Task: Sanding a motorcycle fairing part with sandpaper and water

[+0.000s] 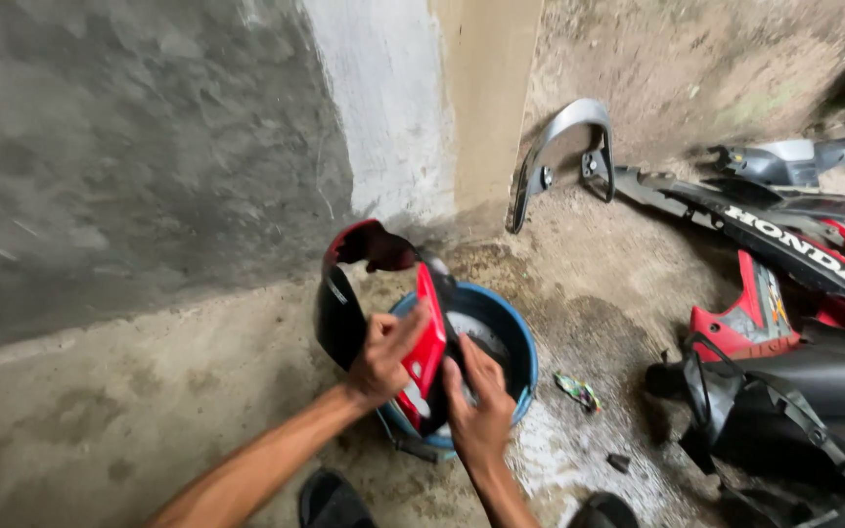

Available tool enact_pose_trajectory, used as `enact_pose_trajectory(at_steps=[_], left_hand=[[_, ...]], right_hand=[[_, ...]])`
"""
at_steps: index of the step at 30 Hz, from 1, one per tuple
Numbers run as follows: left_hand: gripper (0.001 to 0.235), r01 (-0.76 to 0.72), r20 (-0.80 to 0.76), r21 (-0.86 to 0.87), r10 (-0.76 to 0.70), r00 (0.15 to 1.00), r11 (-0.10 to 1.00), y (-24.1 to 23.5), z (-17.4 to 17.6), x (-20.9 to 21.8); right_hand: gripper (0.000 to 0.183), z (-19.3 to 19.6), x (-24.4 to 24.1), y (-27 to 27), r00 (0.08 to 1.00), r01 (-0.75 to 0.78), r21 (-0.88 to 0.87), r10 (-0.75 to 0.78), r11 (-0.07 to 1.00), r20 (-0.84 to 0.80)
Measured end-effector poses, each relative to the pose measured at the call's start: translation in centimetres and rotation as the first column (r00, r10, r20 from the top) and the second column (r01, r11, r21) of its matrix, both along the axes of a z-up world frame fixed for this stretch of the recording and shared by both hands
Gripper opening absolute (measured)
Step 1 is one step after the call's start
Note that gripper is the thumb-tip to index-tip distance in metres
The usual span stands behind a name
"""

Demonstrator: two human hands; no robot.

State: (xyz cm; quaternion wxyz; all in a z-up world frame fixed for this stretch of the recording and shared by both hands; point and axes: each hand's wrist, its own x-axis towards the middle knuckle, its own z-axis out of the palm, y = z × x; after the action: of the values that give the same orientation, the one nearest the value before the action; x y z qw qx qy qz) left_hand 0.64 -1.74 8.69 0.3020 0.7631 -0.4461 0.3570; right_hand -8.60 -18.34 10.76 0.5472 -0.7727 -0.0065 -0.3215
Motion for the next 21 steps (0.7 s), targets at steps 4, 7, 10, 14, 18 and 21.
enact_pose_trajectory(at_steps=[4, 7, 10, 14, 18, 21], left_hand=[[0.047, 0.071, 0.082, 0.136, -0.082, 0.993, 0.988, -2.9, 0.1, -2.3], [0.062, 0.098, 0.068, 0.088, -0.104, 0.992, 0.991, -5.1, -1.3, -3.6], [0.034, 0.079, 0.026, 0.032, -0.080, 0.996, 0.996, -6.6, -5.4, -6.1], [0.043, -0.103, 0.055, -0.057, 0.106, 0.993, 0.993, -7.1, -10.7, -7.0], [0.059, -0.159, -0.051, 0.040, 0.161, 0.986, 0.987, -7.0, -9.8, -8.5], [0.080, -0.104, -0.137, 0.256, 0.143, 0.980, 0.961, -6.1, -10.9, -9.6]], right_hand=[[0.035, -1.2, -3.4, -2.0, 0.991, 0.111, 0.005, -0.111, 0.994, 0.072], [0.036, -3.1, -5.2, -3.3, 0.972, 0.223, -0.133, -0.208, 0.966, 0.112], [0.039, -5.1, -7.3, -4.2, 0.950, 0.270, -0.153, -0.238, 0.951, 0.203], [0.043, -8.3, -8.4, -4.7, 0.961, 0.215, -0.145, -0.183, 0.966, 0.208], [0.043, -10.1, -9.2, -4.8, 0.976, 0.195, -0.166, -0.175, 0.967, 0.130], [0.038, -9.8, -9.1, -4.9, 0.989, 0.131, -0.167, -0.116, 0.977, 0.097]])
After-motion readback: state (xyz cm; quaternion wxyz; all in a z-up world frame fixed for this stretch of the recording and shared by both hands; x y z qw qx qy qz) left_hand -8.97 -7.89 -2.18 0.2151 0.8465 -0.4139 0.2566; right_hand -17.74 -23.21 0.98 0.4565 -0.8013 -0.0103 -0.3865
